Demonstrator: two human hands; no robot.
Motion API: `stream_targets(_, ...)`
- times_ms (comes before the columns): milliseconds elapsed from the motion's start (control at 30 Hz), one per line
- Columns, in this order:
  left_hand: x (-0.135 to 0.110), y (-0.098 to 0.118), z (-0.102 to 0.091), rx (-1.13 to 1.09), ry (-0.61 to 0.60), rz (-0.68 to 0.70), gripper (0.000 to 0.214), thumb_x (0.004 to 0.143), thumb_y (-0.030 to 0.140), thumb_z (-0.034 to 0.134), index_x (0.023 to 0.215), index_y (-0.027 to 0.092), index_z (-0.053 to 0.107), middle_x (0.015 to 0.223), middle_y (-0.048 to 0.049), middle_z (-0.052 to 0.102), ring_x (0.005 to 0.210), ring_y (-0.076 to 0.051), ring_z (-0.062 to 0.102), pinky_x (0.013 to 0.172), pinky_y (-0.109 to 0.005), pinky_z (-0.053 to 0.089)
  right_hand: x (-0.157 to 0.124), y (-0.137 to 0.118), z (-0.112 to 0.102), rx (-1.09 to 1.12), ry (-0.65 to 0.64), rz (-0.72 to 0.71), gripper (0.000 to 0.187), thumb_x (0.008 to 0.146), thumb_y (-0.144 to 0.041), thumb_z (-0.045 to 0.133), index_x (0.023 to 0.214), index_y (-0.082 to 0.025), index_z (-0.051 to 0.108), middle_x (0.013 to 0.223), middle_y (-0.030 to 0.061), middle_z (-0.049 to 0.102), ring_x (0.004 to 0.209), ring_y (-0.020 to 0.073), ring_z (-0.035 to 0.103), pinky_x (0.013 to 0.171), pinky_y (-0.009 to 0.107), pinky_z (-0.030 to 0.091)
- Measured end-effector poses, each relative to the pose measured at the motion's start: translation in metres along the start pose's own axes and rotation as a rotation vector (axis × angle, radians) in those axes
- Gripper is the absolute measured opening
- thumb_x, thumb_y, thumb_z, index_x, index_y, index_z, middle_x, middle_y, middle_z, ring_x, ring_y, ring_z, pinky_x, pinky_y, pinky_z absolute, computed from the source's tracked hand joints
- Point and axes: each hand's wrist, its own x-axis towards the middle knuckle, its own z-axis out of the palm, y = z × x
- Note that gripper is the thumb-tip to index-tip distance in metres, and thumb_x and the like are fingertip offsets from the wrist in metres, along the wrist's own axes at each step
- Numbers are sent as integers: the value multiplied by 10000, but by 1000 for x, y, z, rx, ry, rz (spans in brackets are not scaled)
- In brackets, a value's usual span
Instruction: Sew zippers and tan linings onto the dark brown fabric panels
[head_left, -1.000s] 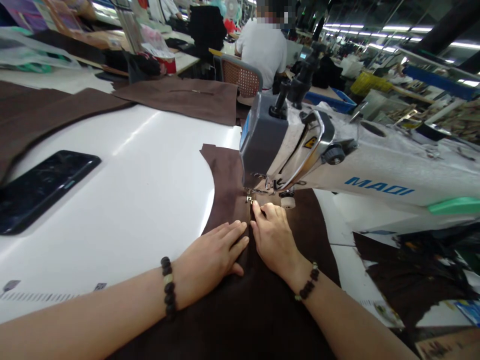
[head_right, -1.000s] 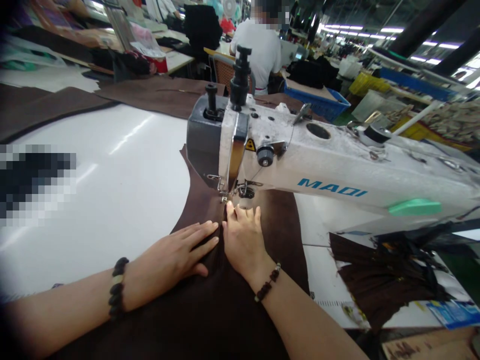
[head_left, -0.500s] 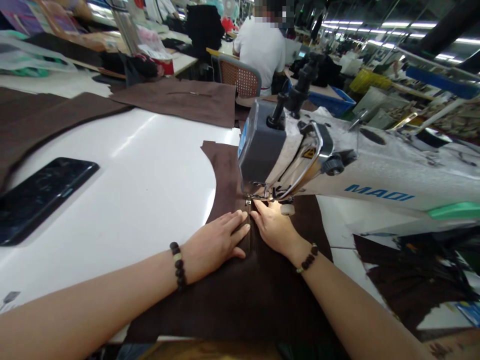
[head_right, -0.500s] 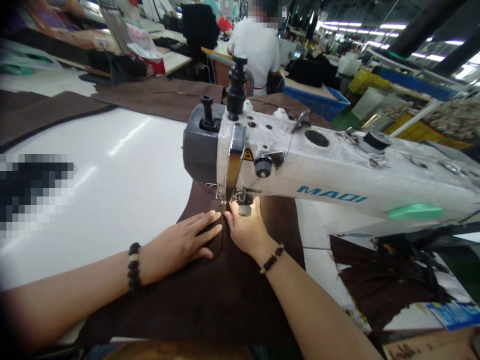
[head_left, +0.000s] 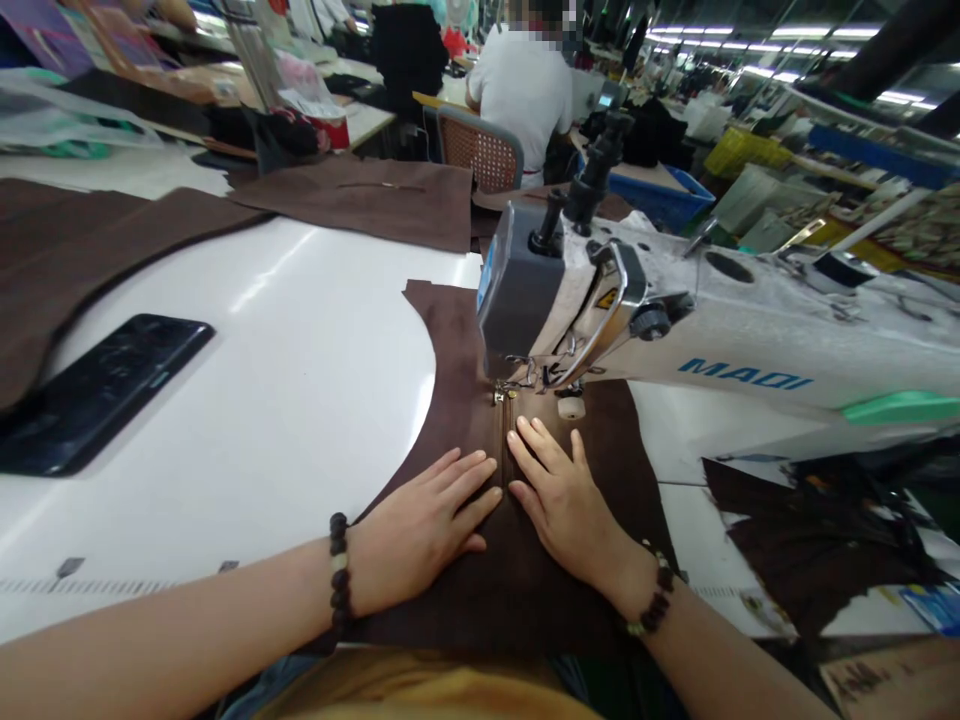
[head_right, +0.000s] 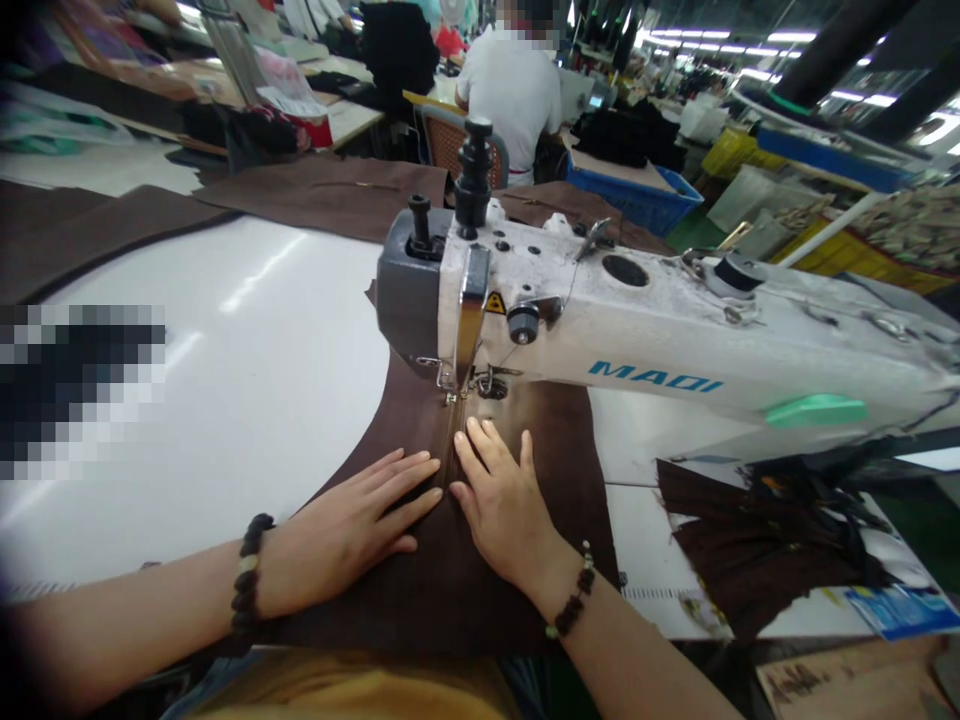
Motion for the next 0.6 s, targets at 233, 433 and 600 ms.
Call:
stream_targets(233,1,-2,5,25,-24,-12,421,882,331,521,1232,105,455,1278,-139,465,1207,-276,406,1033,-449,337,4,6,-1,-8,-5,-26,449,916,-250,351,1357,-173,321,1440,53,249,1333,205,198,1056,575,170)
stream_targets(433,5,-4,7,41,-45,-40,474,867,366,543,1246,99,444,1272,-123,471,1201,-268,405,1037,-430,328,6,6,-2,4,-4,-18,447,915,-254,352,1355,-181,326,1434,57,266,1325,211,219,1055,575,170)
stream_targets(600,8,-9,5,19,-24,-21,462,840,325,592,1219,97,458,1247,-130,487,1188,-269,419,1030,-437,334,12,8,-4,14,-1,-27,439,910,-247,360,1341,-163,351,1423,82,289,1312,220,250,1050,577,174)
